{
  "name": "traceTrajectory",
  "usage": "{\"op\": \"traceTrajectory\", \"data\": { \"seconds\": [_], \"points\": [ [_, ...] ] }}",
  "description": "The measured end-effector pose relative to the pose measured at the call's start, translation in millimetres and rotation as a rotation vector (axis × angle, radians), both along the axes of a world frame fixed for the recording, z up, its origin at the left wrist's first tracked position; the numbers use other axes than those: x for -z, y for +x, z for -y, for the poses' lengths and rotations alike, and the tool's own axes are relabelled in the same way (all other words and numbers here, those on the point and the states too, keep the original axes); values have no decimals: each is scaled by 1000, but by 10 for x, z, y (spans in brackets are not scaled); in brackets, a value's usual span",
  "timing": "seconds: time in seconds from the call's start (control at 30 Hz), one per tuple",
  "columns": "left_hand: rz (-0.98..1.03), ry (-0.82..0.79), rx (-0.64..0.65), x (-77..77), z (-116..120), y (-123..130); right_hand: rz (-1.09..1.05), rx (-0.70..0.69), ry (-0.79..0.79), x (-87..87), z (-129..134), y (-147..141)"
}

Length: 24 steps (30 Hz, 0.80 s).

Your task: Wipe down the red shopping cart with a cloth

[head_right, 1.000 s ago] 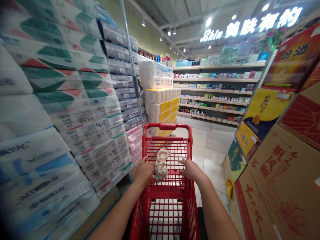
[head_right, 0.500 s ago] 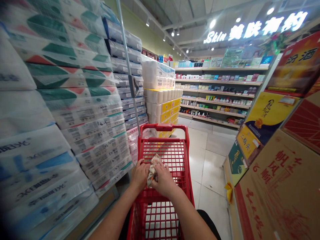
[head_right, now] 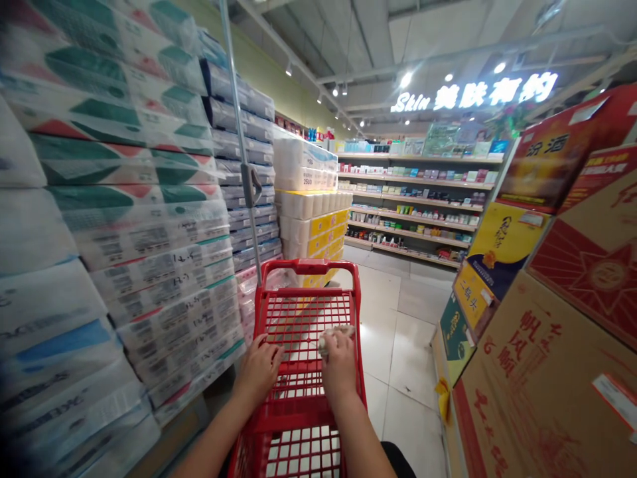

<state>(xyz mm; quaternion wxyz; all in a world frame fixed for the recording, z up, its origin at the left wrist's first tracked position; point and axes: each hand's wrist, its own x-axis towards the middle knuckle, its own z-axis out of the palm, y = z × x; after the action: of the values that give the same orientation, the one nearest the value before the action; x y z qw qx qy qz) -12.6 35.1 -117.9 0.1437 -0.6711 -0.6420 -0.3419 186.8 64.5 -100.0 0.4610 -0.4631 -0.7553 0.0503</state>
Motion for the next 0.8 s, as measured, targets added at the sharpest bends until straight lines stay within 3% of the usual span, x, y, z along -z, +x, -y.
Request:
{"op": "traceTrajectory", "data": {
  "seconds": [0.13, 0.3, 0.47, 0.5, 0.63, 0.67, 0.8],
  "points": [
    [18, -24, 25, -7, -17, 7, 166, -143, 1, 115, 81, -58],
    [52, -28, 25, -26, -24, 25, 16, 31, -40, 132, 19, -56],
    [34, -3, 40, -27, -22, 19, 1, -317, -65, 98, 73, -57],
    [35, -2, 43, -27, -20, 16, -19, -316, -62, 101, 79, -38],
    [59, 8, 54, -31, -11, 9, -125, -75, -49, 135, 75, 21],
    [61, 7, 54, -32, -9, 9, -107, -82, -42, 149, 85, 8],
    [43, -30, 36, -40, 4, 17, 19, -305, -9, 220, 154, -79]
  ]
}}
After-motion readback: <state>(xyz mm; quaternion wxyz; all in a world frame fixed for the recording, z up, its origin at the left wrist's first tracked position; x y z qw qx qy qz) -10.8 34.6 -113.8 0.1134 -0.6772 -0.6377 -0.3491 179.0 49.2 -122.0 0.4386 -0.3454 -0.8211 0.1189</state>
